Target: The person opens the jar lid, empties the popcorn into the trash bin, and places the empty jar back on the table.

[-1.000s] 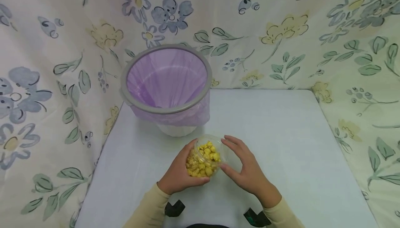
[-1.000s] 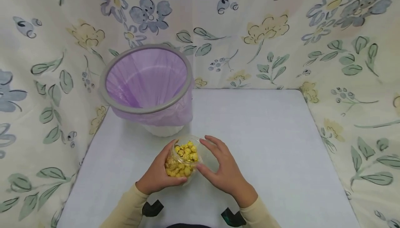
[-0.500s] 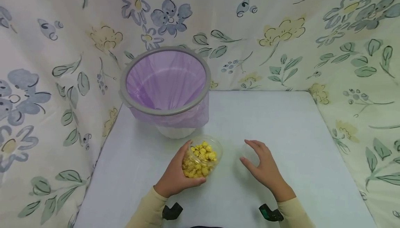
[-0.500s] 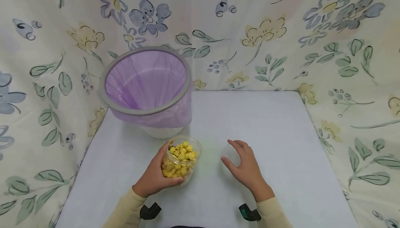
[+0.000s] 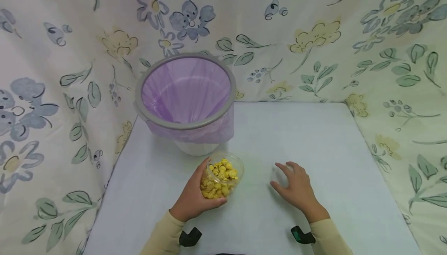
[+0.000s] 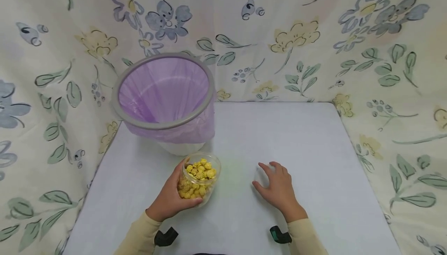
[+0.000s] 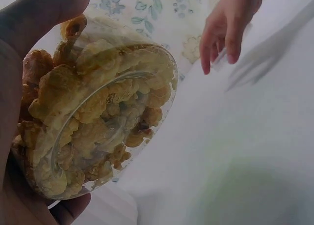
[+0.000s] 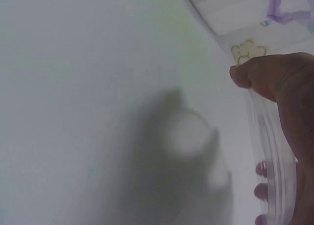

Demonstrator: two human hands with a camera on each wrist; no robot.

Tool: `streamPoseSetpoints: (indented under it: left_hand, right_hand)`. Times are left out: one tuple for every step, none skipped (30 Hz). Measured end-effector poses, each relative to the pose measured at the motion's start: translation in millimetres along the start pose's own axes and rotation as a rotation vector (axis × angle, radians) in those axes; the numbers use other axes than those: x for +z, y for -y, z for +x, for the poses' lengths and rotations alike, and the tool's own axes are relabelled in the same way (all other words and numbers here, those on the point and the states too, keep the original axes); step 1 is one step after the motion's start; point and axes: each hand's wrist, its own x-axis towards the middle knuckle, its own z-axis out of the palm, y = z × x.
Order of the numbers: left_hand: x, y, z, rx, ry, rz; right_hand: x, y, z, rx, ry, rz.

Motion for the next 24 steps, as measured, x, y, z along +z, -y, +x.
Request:
streamPoseSetpoints:
  left_hand:
    - [-0.3, 0.7, -0.2, 0.002, -0.001, 0.003]
    - [-0.6, 1.2, -0.2, 0.006, -0.002, 0.002]
    - [-0.8, 2.1, -0.2, 0.010, -0.003, 0.003]
    - [-1.0, 3.0, -0.1, 0.015, -0.003, 0.002]
    - [-1.3, 3.5, -0.1, 0.018, -0.003, 0.001]
    - [-1.5, 4.0, -0.2, 0.020, -0.003, -0.001]
    - [-1.6, 4.8, -0.2, 0.020, -0.003, -0.006]
    - [-1.6, 5.3, -0.3, 0.019, -0.002, -0.010]
    - [-1.7, 5.7, -0.7, 0.016, -0.001, -0.013]
    - [-1.7, 5.6, -0.8, 0.014, 0.000, -0.014]
    - [-1.7, 5.2, -0.9, 0.011, 0.001, -0.017]
    - [-1.7, 5.1, -1.0, 0.009, 0.002, -0.018]
    - [-1.5, 5.0, -1.1, 0.009, 0.002, -0.018]
    - [-1.4, 4.7, -1.3, 0.006, 0.002, -0.016]
    - [-1.2, 4.5, -1.5, 0.005, 0.002, -0.014]
    - [-1.1, 4.5, -1.6, 0.003, 0.002, -0.011]
    - [-1.0, 4.4, -1.7, 0.002, 0.001, -0.011]
    - [-0.9, 4.5, -1.8, 0.000, 0.000, -0.007]
    - [-0.9, 4.6, -2.0, -0.001, -0.001, -0.003]
    - [-0.8, 4.7, -2.1, -0.004, -0.001, -0.002]
    - [-0.8, 5.0, -2.1, -0.002, -0.001, 0.000]
    - [-0.8, 5.2, -2.0, 0.002, 0.000, 0.002]
    - [-0.9, 5.4, -2.0, 0.004, 0.000, 0.001]
    - [-1.0, 5.4, -1.9, 0.005, 0.000, 0.003]
  right_hand:
    - [1.1, -0.5, 0.0, 0.001, 0.000, -0.009]
    - [2.4, -1.3, 0.0, 0.003, -0.001, -0.018]
    - [3.9, -2.3, 0.1, 0.004, -0.003, -0.023]
    - [5.6, -3.3, 0.1, 0.005, -0.005, -0.027]
    - [7.3, -4.4, 0.2, 0.008, -0.006, -0.029]
    - [9.1, -5.4, 0.1, 0.008, -0.007, -0.033]
    - [11.1, -6.6, 0.0, 0.012, -0.005, -0.034]
    - [13.0, -7.9, -0.5, 0.020, 0.000, -0.030]
    - [14.9, -8.8, -1.0, 0.026, 0.005, -0.025]
    - [16.5, -9.7, -1.6, 0.033, 0.010, -0.021]
    - [18.2, -10.5, -2.4, 0.038, 0.017, -0.017]
    - [19.8, -11.3, -3.2, 0.043, 0.024, -0.014]
    - [21.2, -11.8, -4.0, 0.050, 0.031, -0.008]
    - [22.7, -12.4, -4.8, 0.054, 0.037, -0.005]
    - [24.2, -12.9, -5.5, 0.057, 0.041, -0.005]
    - [25.4, -13.0, -6.2, 0.057, 0.044, -0.003]
    - [26.6, -13.2, -6.8, 0.058, 0.048, -0.002]
    - [27.7, -13.3, -7.1, 0.059, 0.051, 0.002]
    - [28.9, -13.5, -7.4, 0.059, 0.052, 0.005]
    - [30.0, -13.8, -7.6, 0.059, 0.054, 0.004]
    - [30.9, -13.8, -7.7, 0.059, 0.054, 0.007]
    - [31.7, -13.9, -7.7, 0.057, 0.055, 0.006]
    - [32.5, -14.2, -7.6, 0.054, 0.058, -0.002]
    - [33.2, -14.4, -7.2, 0.051, 0.058, -0.006]
